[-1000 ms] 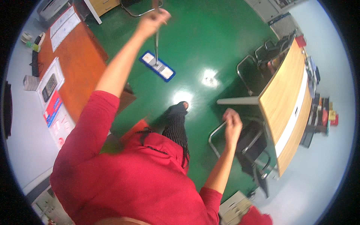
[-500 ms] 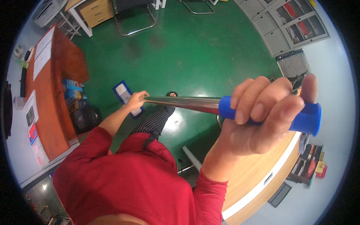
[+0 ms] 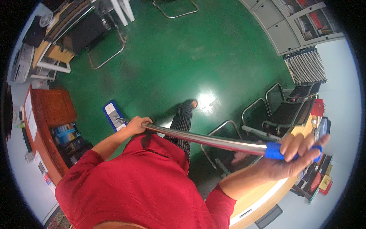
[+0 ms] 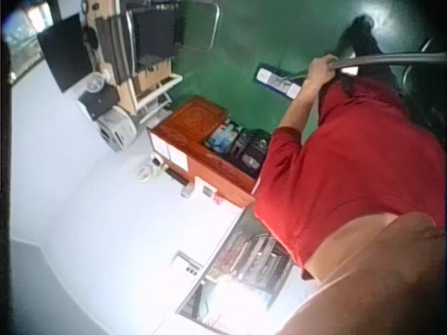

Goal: The person mops a green floor in an office using a flat mop. They move around desks and chairs, cleaning the floor systematically.

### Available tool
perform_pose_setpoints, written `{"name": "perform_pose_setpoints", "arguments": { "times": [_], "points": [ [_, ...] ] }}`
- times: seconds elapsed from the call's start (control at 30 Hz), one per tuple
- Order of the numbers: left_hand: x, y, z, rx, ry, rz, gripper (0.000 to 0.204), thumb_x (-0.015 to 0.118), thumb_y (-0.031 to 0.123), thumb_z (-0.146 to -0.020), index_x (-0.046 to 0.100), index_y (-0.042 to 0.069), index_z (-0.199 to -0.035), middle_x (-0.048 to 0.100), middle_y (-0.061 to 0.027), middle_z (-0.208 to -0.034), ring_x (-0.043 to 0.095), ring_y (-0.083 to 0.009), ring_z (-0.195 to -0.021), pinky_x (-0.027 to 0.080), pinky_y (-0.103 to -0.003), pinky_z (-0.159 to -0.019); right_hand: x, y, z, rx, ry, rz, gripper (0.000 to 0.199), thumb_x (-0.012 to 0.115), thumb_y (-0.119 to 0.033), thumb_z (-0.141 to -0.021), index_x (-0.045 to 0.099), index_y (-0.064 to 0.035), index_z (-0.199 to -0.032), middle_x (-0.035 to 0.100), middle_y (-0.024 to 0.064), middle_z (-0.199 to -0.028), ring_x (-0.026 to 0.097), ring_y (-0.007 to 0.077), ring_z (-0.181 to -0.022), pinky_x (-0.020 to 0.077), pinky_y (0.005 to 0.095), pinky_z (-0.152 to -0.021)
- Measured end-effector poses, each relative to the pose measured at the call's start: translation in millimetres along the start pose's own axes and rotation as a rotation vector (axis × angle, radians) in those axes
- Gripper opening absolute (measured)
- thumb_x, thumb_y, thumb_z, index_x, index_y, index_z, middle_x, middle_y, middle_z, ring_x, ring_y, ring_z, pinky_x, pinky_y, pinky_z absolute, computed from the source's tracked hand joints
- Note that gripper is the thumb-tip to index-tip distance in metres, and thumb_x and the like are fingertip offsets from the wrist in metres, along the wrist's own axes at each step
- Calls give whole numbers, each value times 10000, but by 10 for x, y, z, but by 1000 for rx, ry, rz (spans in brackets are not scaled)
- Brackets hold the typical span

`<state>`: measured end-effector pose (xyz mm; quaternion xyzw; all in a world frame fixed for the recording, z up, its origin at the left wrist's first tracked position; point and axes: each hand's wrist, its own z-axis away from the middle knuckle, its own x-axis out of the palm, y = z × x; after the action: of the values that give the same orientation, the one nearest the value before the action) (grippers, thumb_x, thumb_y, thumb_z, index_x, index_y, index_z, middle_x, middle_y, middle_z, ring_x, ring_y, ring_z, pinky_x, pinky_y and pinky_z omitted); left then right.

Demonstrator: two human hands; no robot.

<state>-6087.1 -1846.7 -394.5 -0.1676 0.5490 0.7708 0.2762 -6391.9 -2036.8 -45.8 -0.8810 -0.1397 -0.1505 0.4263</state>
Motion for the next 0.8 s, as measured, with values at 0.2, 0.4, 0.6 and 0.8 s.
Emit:
{"name": "perform_pose_setpoints", "arguments": {
  "times": [0.2, 0.4, 0.6, 0.8],
  "points": [
    [-124, 609, -2441, 43, -211, -132, 284, 580, 125, -715, 606, 163, -996, 641, -127, -826, 599, -369, -777, 482, -442, -691, -1105, 1070, -1470, -115, -33, -41, 447, 406, -284, -962, 349, -7, -1309, 343, 0, -650, 309, 49, -383, 284, 196, -345],
    [-574, 1945, -5110, 266, -171, -154, 160, 555, 90, -728, 615, 120, -872, 570, -155, -639, 577, -353, -618, 434, -449, -555, -1920, 1650, -3441, -202, 24, -15, 400, 460, -383, -928, 459, 7, -1015, 399, 18, -660, 381, 87, -396, 286, 227, -396],
    [-818, 2949, -7876, 476, -273, -196, 130, 553, 112, -759, 608, 120, -876, 571, -162, -626, 586, -349, -627, 434, -461, -574, -2528, 2586, -5030, -341, 214, 243, 305, 557, -320, -889, 459, -31, -874, 355, 5, -648, 340, 84, -473, 267, 227, -484],
    [-1060, 3842, -10614, 591, -444, -246, 210, 562, 94, -716, 611, 141, -914, 604, -122, -675, 596, -341, -675, 452, -455, -581, -2830, 3675, -6537, -386, 435, 944, 503, 421, -577, -870, 544, -134, -1074, 411, -23, -555, 373, 124, -394, 332, 235, -347]
  ]
}}
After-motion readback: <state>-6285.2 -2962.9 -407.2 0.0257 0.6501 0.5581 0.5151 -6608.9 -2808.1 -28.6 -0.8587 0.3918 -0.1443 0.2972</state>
